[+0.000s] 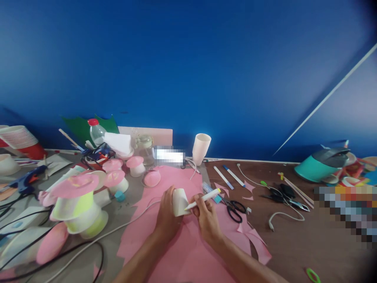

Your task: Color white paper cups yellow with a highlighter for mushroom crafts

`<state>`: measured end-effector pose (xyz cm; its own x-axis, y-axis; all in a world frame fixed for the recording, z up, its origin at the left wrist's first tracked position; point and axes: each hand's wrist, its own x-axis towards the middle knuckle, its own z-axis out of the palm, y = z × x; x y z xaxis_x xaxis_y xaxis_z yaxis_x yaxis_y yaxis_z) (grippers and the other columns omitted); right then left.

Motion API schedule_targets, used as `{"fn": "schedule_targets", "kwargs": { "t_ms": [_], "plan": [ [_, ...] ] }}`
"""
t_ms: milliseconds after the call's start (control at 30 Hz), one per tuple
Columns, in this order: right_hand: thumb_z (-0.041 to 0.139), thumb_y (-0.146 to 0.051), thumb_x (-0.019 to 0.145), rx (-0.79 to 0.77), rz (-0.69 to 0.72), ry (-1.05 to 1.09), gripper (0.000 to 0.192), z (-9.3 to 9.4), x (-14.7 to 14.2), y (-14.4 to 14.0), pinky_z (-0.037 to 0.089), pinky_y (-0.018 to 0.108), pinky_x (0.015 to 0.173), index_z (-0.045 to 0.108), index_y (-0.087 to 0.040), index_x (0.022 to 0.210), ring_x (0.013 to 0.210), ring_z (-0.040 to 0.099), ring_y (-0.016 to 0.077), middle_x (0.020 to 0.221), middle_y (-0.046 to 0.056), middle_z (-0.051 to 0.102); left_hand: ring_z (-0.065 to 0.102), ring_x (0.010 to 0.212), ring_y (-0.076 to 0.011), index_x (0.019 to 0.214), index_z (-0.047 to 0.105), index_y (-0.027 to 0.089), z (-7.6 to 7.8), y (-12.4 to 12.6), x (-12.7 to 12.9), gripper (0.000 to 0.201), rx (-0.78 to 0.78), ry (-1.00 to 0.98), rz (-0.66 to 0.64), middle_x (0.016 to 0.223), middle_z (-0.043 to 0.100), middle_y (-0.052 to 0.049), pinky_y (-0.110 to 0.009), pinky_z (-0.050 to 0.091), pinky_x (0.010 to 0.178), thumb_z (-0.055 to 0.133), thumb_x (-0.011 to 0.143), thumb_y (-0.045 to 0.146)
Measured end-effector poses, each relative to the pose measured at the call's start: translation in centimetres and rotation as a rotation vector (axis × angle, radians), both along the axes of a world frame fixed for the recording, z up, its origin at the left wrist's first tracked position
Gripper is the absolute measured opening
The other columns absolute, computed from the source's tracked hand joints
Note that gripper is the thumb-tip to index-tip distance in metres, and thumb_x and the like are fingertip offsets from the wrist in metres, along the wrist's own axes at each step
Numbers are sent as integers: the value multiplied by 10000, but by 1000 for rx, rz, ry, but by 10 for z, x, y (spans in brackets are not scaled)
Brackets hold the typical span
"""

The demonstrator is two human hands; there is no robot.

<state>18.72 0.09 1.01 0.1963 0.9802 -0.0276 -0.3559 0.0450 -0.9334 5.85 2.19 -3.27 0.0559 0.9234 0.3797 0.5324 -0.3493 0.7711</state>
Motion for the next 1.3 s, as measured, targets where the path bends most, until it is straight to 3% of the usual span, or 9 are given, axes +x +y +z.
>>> {"fn": "schedule_targets", "kwargs": {
  "t_ms": [333, 533, 933, 1300],
  "plan": [
    [707, -646, 669, -10, 24, -4, 480, 4, -4, -1, 221, 232, 417, 593, -195, 552, 432, 196, 73, 433, -85, 288, 573, 1130, -357, 1305, 430, 168, -1, -1, 2, 625, 24, -1, 9, 1197, 584, -175, -576, 464, 952, 642, 763, 393],
    [682, -552, 748, -41, -34, 38, 435, -2, 0, 2, 230, 230, 442, 544, -196, 540, 444, 238, 81, 436, -82, 309, 507, 1245, -383, 1320, 406, 150, -2, -1, 1, 669, -42, -39, 22, 1323, 524, -217, -600, 415, 1023, 655, 744, 383],
    [688, -592, 704, -27, 40, 19, 446, 0, 0, 1, 226, 231, 440, 573, -191, 546, 434, 230, 76, 424, -93, 280, 536, 1203, -396, 1301, 420, 139, 3, 0, 1, 694, -61, -45, -3, 1270, 558, -229, -602, 434, 1001, 678, 725, 430],
    [657, -609, 753, -134, -118, 203, 463, -3, 6, 12, 294, 223, 429, 568, -195, 567, 431, 368, 96, 413, -74, 370, 500, 1261, -364, 1329, 395, 149, -2, -1, 0, 655, -60, -76, 15, 1327, 524, -204, -585, 411, 1038, 623, 739, 322]
  ]
}}
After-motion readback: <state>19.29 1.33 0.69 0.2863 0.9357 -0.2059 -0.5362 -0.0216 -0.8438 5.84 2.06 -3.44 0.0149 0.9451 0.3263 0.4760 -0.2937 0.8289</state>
